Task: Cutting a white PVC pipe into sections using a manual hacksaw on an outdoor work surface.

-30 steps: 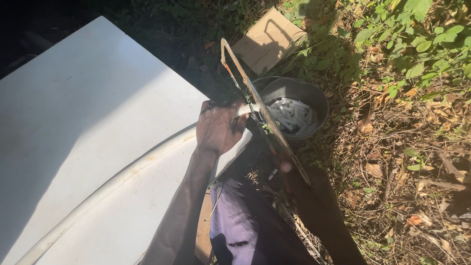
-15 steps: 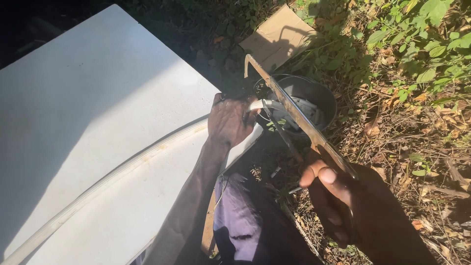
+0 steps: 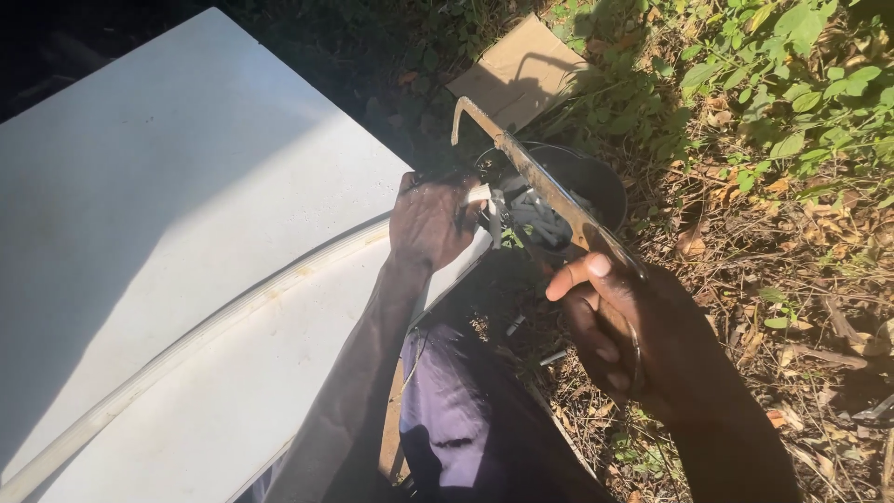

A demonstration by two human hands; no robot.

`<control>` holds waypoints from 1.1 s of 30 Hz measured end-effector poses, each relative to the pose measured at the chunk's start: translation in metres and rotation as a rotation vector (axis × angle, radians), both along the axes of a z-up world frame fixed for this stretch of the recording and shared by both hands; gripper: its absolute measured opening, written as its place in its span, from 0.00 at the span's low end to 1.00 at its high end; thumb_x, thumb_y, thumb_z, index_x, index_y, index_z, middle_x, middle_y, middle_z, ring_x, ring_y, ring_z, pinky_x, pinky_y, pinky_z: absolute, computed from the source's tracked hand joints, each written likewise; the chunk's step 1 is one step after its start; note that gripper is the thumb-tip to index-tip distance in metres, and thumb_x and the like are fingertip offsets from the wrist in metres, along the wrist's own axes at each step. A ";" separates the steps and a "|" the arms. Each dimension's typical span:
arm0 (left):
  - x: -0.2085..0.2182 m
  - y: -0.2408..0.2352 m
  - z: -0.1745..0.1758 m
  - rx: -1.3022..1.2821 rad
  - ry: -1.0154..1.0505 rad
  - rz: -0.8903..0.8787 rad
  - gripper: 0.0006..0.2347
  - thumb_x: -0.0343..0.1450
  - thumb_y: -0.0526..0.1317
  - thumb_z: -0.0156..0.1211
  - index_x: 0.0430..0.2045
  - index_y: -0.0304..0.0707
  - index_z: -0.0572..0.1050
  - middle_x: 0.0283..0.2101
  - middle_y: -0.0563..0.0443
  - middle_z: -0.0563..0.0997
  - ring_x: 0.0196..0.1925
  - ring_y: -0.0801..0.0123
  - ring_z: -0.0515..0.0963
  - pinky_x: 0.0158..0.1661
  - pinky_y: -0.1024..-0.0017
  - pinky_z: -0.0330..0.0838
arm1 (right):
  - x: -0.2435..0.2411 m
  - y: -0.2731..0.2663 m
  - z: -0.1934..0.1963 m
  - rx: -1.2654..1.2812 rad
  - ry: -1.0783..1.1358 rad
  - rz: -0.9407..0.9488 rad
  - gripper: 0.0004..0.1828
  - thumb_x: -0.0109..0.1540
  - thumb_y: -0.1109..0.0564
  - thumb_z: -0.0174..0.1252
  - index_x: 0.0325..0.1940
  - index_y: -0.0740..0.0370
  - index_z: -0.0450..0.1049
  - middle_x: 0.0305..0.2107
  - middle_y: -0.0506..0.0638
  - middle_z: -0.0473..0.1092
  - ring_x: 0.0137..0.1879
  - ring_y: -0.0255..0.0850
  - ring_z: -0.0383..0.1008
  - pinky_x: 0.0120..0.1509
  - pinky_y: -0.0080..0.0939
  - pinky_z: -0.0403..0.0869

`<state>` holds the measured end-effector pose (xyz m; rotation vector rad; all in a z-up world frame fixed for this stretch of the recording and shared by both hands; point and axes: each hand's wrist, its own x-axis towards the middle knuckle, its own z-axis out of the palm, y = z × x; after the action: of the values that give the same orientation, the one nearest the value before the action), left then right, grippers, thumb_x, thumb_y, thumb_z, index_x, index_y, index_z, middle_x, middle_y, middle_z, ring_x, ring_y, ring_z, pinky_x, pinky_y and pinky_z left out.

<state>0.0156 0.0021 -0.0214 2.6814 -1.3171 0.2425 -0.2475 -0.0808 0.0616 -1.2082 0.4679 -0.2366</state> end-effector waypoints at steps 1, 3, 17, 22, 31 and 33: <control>0.002 0.001 -0.002 -0.034 -0.008 -0.009 0.24 0.75 0.55 0.27 0.60 0.55 0.68 0.36 0.49 0.84 0.53 0.53 0.78 0.64 0.45 0.47 | 0.007 0.001 0.000 0.000 -0.053 0.010 0.25 0.67 0.44 0.44 0.41 0.72 0.71 0.09 0.49 0.49 0.08 0.36 0.45 0.11 0.38 0.42; 0.004 -0.001 0.000 -0.036 -0.030 -0.015 0.24 0.75 0.55 0.26 0.60 0.55 0.69 0.34 0.50 0.83 0.50 0.53 0.79 0.63 0.46 0.48 | 0.002 -0.005 -0.003 -0.003 -0.048 0.010 0.26 0.66 0.43 0.45 0.42 0.72 0.72 0.09 0.49 0.50 0.08 0.36 0.45 0.11 0.38 0.42; -0.016 0.007 0.030 -0.131 0.008 0.024 0.14 0.72 0.51 0.48 0.27 0.46 0.78 0.25 0.51 0.84 0.38 0.65 0.84 0.54 0.64 0.59 | 0.106 -0.064 -0.124 -0.370 -0.311 -0.067 0.11 0.61 0.63 0.50 0.43 0.71 0.75 0.06 0.48 0.55 0.08 0.35 0.58 0.11 0.30 0.59; -0.012 0.007 0.026 -0.080 0.070 0.025 0.17 0.73 0.51 0.45 0.49 0.48 0.76 0.34 0.51 0.85 0.47 0.66 0.83 0.59 0.63 0.54 | 0.165 -0.072 -0.138 -0.649 -0.340 -0.170 0.21 0.55 0.61 0.68 0.52 0.66 0.77 0.10 0.47 0.62 0.16 0.31 0.61 0.23 0.29 0.61; -0.015 0.006 0.033 -0.057 0.118 0.063 0.16 0.73 0.51 0.45 0.49 0.50 0.76 0.34 0.54 0.85 0.47 0.67 0.82 0.60 0.62 0.52 | 0.202 -0.090 -0.164 -0.652 -0.355 -0.153 0.13 0.54 0.64 0.69 0.43 0.62 0.81 0.13 0.47 0.64 0.21 0.31 0.64 0.29 0.31 0.64; -0.016 0.006 0.033 -0.055 0.115 0.058 0.16 0.72 0.50 0.45 0.50 0.51 0.76 0.34 0.55 0.85 0.47 0.68 0.82 0.60 0.63 0.53 | 0.188 -0.072 -0.140 -0.660 -0.316 -0.161 0.12 0.53 0.63 0.69 0.41 0.59 0.81 0.12 0.47 0.65 0.20 0.32 0.64 0.29 0.32 0.65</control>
<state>0.0001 0.0079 0.0116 2.6471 -1.1836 0.1267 -0.0591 -0.1528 -0.0784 -1.7373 0.2085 -0.7509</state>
